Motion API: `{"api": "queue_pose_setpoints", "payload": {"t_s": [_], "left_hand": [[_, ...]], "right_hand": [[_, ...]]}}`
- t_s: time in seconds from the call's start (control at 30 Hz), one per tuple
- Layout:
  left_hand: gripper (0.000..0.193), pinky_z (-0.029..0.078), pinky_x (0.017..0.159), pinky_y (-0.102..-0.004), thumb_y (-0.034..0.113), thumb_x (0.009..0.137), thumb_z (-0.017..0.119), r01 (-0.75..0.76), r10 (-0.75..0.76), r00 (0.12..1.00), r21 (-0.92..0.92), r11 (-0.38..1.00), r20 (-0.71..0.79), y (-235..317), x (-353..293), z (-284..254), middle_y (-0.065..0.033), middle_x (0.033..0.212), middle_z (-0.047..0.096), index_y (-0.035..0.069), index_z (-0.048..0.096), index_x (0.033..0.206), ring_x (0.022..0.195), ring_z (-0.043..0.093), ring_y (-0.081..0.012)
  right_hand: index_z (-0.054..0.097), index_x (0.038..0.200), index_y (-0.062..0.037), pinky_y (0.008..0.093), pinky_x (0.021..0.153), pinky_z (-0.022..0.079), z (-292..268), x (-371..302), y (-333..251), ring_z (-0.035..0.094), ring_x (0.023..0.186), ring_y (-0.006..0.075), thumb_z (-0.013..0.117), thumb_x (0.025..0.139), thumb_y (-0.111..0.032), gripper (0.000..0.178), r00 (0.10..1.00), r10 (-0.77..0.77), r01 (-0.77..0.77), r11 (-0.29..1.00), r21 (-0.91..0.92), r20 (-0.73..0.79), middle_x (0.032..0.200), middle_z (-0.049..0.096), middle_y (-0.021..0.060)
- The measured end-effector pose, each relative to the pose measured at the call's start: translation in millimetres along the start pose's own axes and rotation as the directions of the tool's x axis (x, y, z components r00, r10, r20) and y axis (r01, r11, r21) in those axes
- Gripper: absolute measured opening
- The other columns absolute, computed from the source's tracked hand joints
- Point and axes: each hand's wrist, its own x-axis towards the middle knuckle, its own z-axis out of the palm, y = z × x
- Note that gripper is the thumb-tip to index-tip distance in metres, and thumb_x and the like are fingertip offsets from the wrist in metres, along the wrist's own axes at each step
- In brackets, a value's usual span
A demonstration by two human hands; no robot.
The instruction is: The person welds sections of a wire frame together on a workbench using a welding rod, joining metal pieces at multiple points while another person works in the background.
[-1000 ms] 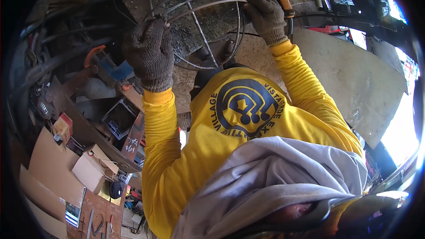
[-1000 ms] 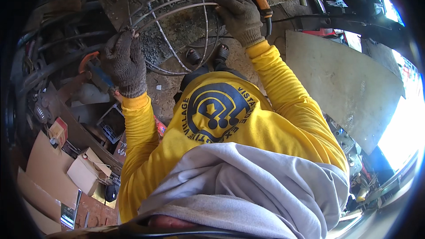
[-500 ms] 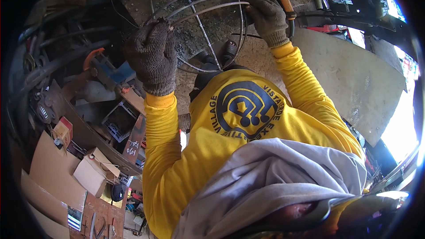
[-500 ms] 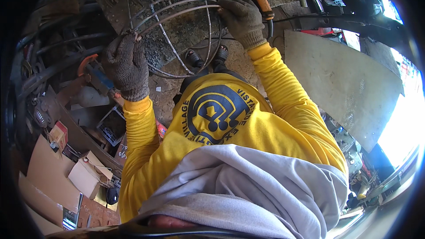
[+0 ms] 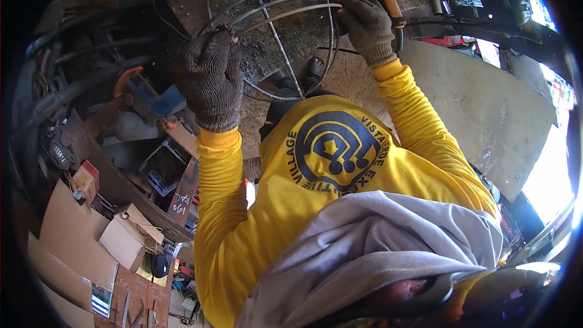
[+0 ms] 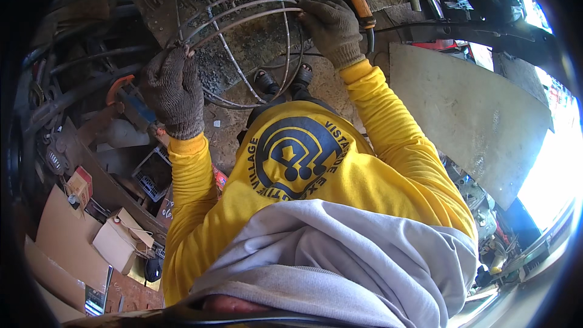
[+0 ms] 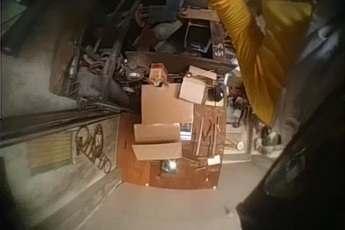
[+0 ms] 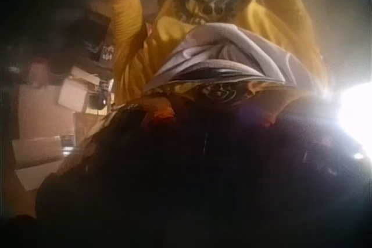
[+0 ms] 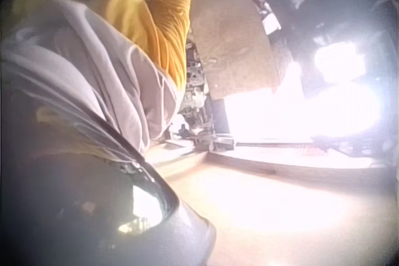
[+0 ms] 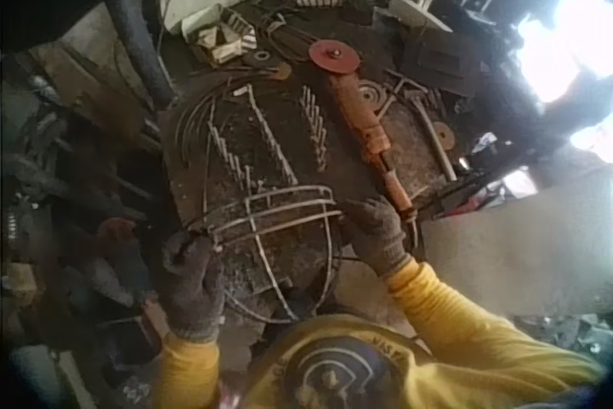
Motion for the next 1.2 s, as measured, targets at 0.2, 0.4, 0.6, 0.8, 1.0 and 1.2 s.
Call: {"api": "queue_pose_setpoints", "payload": {"t_s": [0.2, 0.4, 0.6, 0.8, 1.0, 1.2], "left_hand": [[0.022, 0.053, 0.080, -0.0421, 0.010, 0.083, 0.079, -0.002, 0.002, 1.000, -0.002, 1.000, -0.021, 0, 0, 1, -0.0119, 0.098, 0.071, 0.008, 0.074, 0.104, 0.088, 0.067, -0.0315], [0.023, 0.052, 0.080, -0.0425, 0.012, 0.082, 0.079, -0.009, 0.009, 1.000, 0.087, 0.996, 0.002, 1, -1, -1, -0.0119, 0.099, 0.071, 0.008, 0.074, 0.105, 0.089, 0.067, -0.0321], [0.022, 0.052, 0.080, -0.0430, 0.012, 0.082, 0.078, -0.024, 0.023, 0.999, 0.047, 0.999, 0.024, 0, 0, -1, -0.0117, 0.099, 0.071, 0.008, 0.075, 0.104, 0.090, 0.067, -0.0320], [0.024, 0.052, 0.080, -0.0423, 0.011, 0.082, 0.079, -0.022, 0.021, 1.000, 0.065, 0.998, 0.007, 2, 1, 0, -0.0105, 0.099, 0.071, 0.009, 0.075, 0.105, 0.090, 0.066, -0.0310], [0.021, 0.052, 0.080, -0.0421, 0.012, 0.082, 0.079, -0.024, 0.023, 1.000, 0.058, 0.998, 0.013, 1, 0, 0, -0.0101, 0.098, 0.071, 0.010, 0.074, 0.103, 0.090, 0.066, -0.0304], [0.019, 0.053, 0.077, -0.0426, 0.014, 0.084, 0.078, -0.030, 0.026, 0.999, 0.099, 0.995, 0.044, 3, 3, -1, -0.0110, 0.097, 0.071, 0.010, 0.074, 0.101, 0.087, 0.068, -0.0310]], "right_hand": [[0.076, 0.103, -0.0098, 0.0392, 0.074, 0.052, 0, -1, -1, 0.066, 0.079, 0.0295, 0.079, 0.082, -0.021, 0.024, 1.000, 0.023, -0.023, 1.000, -0.004, 0.013, 0.082, 0.071, 0.0094], [0.074, 0.106, -0.0041, 0.0387, 0.074, 0.052, -2, 0, -3, 0.065, 0.082, 0.0300, 0.075, 0.084, -0.014, 0.024, 0.999, 0.026, -0.025, 1.000, -0.010, 0.040, 0.084, 0.069, 0.0114], [0.075, 0.104, -0.0070, 0.0392, 0.074, 0.052, -1, -1, -1, 0.065, 0.080, 0.0295, 0.077, 0.083, -0.018, 0.024, 0.998, 0.051, -0.051, 0.999, 0.007, 0.033, 0.082, 0.069, 0.0102], [0.077, 0.102, -0.0096, 0.0393, 0.073, 0.052, 2, -1, 2, 0.065, 0.078, 0.0291, 0.078, 0.082, -0.022, 0.023, 0.999, 0.041, -0.041, 0.999, 0.000, 0.004, 0.081, 0.070, 0.0093], [0.072, 0.111, -0.0019, 0.0362, 0.076, 0.055, -6, -1, -3, 0.068, 0.085, 0.0270, 0.075, 0.084, -0.010, 0.028, 0.995, 0.059, -0.062, 0.997, 0.037, 0.084, 0.092, 0.070, 0.0127], [0.063, 0.127, -0.0018, 0.0335, 0.088, 0.056, -23, -14, -6, 0.070, 0.101, 0.0225, 0.075, 0.086, -0.007, 0.043, 0.957, 0.239, -0.270, 0.941, 0.205, 0.166, 0.110, 0.070, 0.0135]]}}
